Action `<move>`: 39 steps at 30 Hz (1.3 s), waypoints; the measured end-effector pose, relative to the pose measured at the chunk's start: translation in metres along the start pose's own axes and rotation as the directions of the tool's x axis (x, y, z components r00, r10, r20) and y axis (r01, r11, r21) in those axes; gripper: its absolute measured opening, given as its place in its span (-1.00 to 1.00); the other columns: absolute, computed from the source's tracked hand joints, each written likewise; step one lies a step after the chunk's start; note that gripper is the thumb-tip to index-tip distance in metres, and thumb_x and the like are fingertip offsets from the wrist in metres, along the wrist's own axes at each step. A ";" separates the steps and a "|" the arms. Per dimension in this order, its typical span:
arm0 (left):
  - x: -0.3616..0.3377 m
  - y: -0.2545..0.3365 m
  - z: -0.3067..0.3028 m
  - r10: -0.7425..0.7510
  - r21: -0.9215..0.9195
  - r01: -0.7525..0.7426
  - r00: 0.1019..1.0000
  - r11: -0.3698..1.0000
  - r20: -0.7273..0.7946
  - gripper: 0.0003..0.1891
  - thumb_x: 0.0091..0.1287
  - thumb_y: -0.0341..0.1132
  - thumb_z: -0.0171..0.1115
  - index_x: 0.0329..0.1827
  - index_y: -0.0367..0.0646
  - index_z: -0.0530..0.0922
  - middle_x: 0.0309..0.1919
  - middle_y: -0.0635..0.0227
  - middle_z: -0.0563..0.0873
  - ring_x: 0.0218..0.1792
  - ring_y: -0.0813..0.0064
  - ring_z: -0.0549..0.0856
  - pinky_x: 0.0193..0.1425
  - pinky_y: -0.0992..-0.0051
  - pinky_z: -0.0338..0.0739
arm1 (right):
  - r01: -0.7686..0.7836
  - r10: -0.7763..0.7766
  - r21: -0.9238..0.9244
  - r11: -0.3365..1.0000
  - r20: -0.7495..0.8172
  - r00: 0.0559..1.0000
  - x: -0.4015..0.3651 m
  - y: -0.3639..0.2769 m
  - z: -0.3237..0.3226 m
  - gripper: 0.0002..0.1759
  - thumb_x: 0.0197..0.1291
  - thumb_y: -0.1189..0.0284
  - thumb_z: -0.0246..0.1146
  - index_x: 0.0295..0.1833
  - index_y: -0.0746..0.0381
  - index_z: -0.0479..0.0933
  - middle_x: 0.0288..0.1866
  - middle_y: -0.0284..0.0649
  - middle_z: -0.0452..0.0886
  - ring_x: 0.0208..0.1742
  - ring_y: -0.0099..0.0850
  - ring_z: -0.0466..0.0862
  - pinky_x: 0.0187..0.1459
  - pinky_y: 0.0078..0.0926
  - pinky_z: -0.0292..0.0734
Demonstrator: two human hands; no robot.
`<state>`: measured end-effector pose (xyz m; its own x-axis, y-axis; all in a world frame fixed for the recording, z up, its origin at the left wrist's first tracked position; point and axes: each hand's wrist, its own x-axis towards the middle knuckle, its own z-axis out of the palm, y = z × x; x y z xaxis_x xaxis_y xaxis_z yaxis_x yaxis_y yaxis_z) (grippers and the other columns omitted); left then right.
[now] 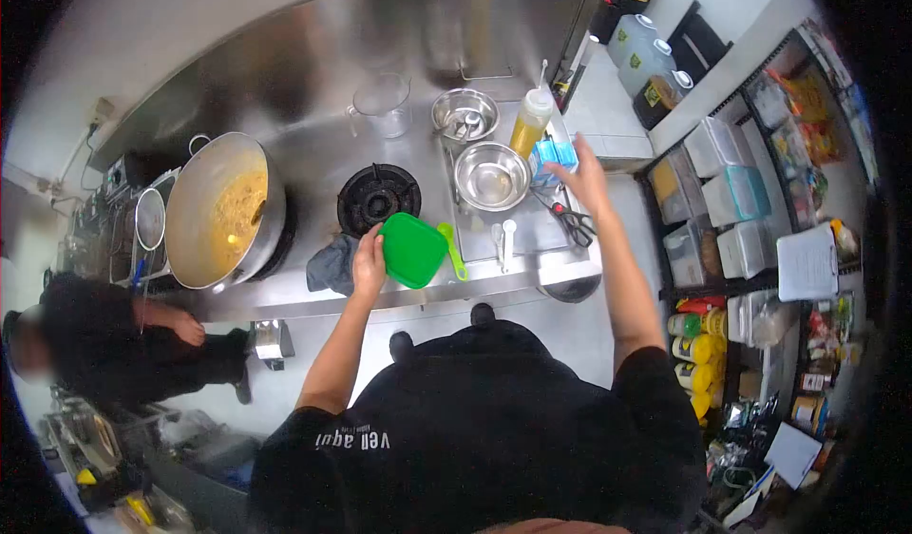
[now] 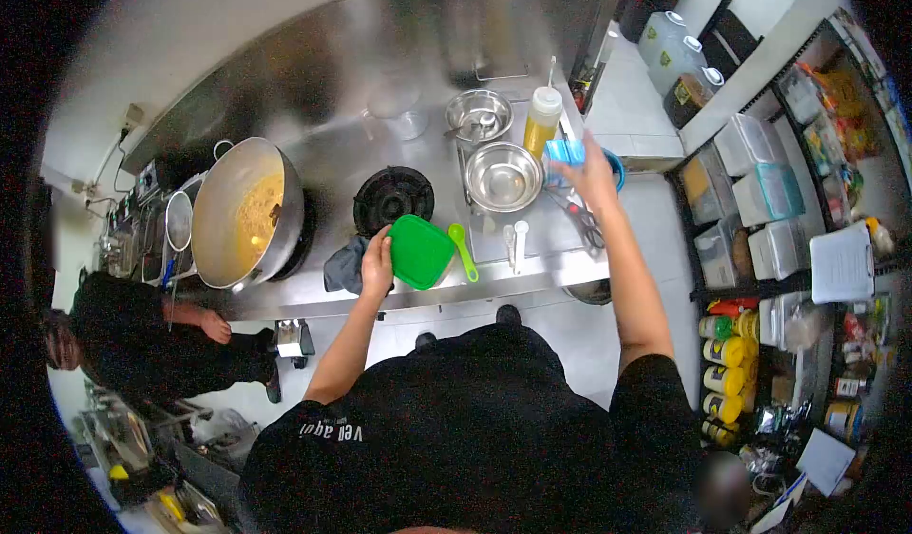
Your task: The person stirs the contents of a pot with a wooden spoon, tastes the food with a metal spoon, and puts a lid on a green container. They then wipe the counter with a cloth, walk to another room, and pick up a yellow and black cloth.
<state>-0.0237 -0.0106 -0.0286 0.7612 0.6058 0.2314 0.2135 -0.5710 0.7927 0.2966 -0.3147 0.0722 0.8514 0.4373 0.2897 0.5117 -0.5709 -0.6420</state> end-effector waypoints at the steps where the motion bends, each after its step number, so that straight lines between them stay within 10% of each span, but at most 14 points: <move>1: 0.000 0.000 0.001 -0.009 0.006 0.009 1.000 1.000 -0.013 -0.65 0.50 -0.24 -0.06 0.18 -0.26 0.51 0.04 -0.01 0.64 0.08 0.05 0.62 0.18 0.27 0.47 | 0.048 -0.047 -0.066 0.997 0.016 0.999 0.024 0.010 -0.004 0.10 -0.09 0.05 0.51 0.40 0.49 0.15 0.28 0.24 0.42 0.32 0.01 0.44 0.29 -0.20 0.35; 5: -0.001 0.009 0.001 -0.034 0.095 0.038 0.999 0.995 -0.038 -0.64 0.47 -0.27 -0.01 0.23 -0.25 0.46 0.04 -0.02 0.62 0.06 0.04 0.62 0.17 0.26 0.48 | 0.132 -0.128 -0.122 0.984 0.037 0.991 0.094 0.030 0.032 0.16 -0.20 0.05 0.56 0.39 0.46 0.14 0.23 0.23 0.46 0.29 0.03 0.47 0.26 -0.20 0.38; 9: 0.000 0.036 -0.005 -0.019 0.323 0.086 0.978 0.942 -0.206 -0.42 0.37 -0.35 0.18 0.43 -0.20 0.20 0.19 -0.07 0.48 0.13 -0.04 0.54 0.23 0.18 0.44 | 0.065 -0.086 0.196 0.979 0.105 0.991 0.130 0.026 0.071 0.03 -0.25 0.08 0.59 0.26 0.41 0.27 0.15 0.15 0.54 0.20 -0.03 0.55 0.20 -0.22 0.42; 18: 0.057 0.134 -0.028 0.319 0.359 -0.235 0.927 0.903 -0.195 -0.35 0.26 -0.35 0.26 0.40 -0.24 0.22 0.22 0.09 0.51 0.36 0.10 0.40 0.44 0.06 0.20 | 0.079 -0.073 0.116 0.990 -0.050 0.996 0.167 0.008 0.079 -0.22 -0.18 0.11 0.53 0.08 0.33 0.40 -0.03 0.08 0.65 0.04 -0.06 0.65 0.06 -0.23 0.51; 28: 0.127 0.249 -0.036 0.503 0.302 -0.431 0.835 0.850 -0.224 -0.14 0.09 -0.19 0.46 0.39 -0.34 0.17 0.18 -0.05 0.53 0.38 0.05 0.37 0.42 0.11 0.25 | 0.489 -0.513 0.210 0.846 0.078 0.855 0.104 -0.253 -0.040 -0.20 -0.08 0.14 0.50 0.21 0.33 0.37 -0.02 0.05 0.67 0.02 -0.13 0.69 0.03 -0.24 0.56; 31: 0.114 0.260 -0.072 0.337 -0.002 -0.368 0.854 0.930 -0.397 -0.06 -0.02 -0.11 0.53 0.36 -0.31 0.18 0.13 -0.12 0.54 0.30 -0.01 0.46 0.35 0.14 0.36 | 0.482 -0.642 0.615 0.624 0.052 0.765 0.065 -0.300 -0.013 -0.18 -0.08 0.16 0.53 0.23 0.34 0.37 0.02 -0.02 0.66 0.02 -0.23 0.69 0.06 -0.25 0.56; 33: 0.089 0.256 -0.118 0.051 -0.052 -0.079 0.910 0.995 -0.410 -0.07 -0.09 -0.12 0.58 0.31 -0.26 0.24 0.07 -0.04 0.59 0.16 0.06 0.59 0.24 0.18 0.48 | 0.171 -0.703 0.883 0.437 0.217 0.677 0.037 -0.324 0.006 0.00 -0.05 0.17 0.53 0.42 0.31 0.18 0.35 0.02 0.41 0.34 -0.26 0.45 0.32 -0.28 0.32; 34: 0.082 0.233 -0.137 0.251 -0.018 -0.303 0.820 0.953 -0.514 -0.17 -0.10 -0.19 0.56 0.23 -0.18 0.28 -0.01 0.04 0.61 0.00 0.02 0.66 0.09 0.18 0.55 | 0.260 -0.745 0.838 0.479 0.231 0.626 0.026 -0.327 0.007 0.05 -0.04 0.17 0.53 0.47 0.26 0.09 0.39 0.01 0.37 0.39 -0.24 0.39 0.36 -0.24 0.26; 38: 0.021 0.211 -0.270 -0.011 -0.163 -0.135 0.738 0.977 -0.675 -0.59 0.06 -0.39 0.40 0.00 -0.26 0.55 -0.22 0.26 0.70 -0.26 0.43 0.68 -0.12 0.39 0.60 | 0.455 -0.817 0.703 0.546 0.327 0.475 -0.005 -0.322 -0.003 0.06 0.03 0.19 0.47 0.55 0.14 0.01 0.44 -0.01 0.32 0.45 -0.20 0.31 0.40 -0.14 0.18; 39: 0.008 0.194 -0.308 0.111 0.018 -0.143 0.673 0.990 -0.731 -0.70 0.10 -0.39 0.33 -0.09 -0.29 0.60 -0.31 0.31 0.71 -0.37 0.47 0.67 -0.21 0.43 0.58 | 0.457 -0.811 0.697 0.553 0.323 0.488 -0.004 -0.313 -0.003 0.06 0.03 0.19 0.47 0.55 0.14 0.01 0.44 -0.01 0.32 0.45 -0.20 0.31 0.40 -0.14 0.18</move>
<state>-0.1647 0.0546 0.3010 0.0880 0.7495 0.6561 0.1135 -0.6619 0.7409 0.1331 -0.1401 0.2742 -0.0364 0.9008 0.4328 0.5913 0.3686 -0.7173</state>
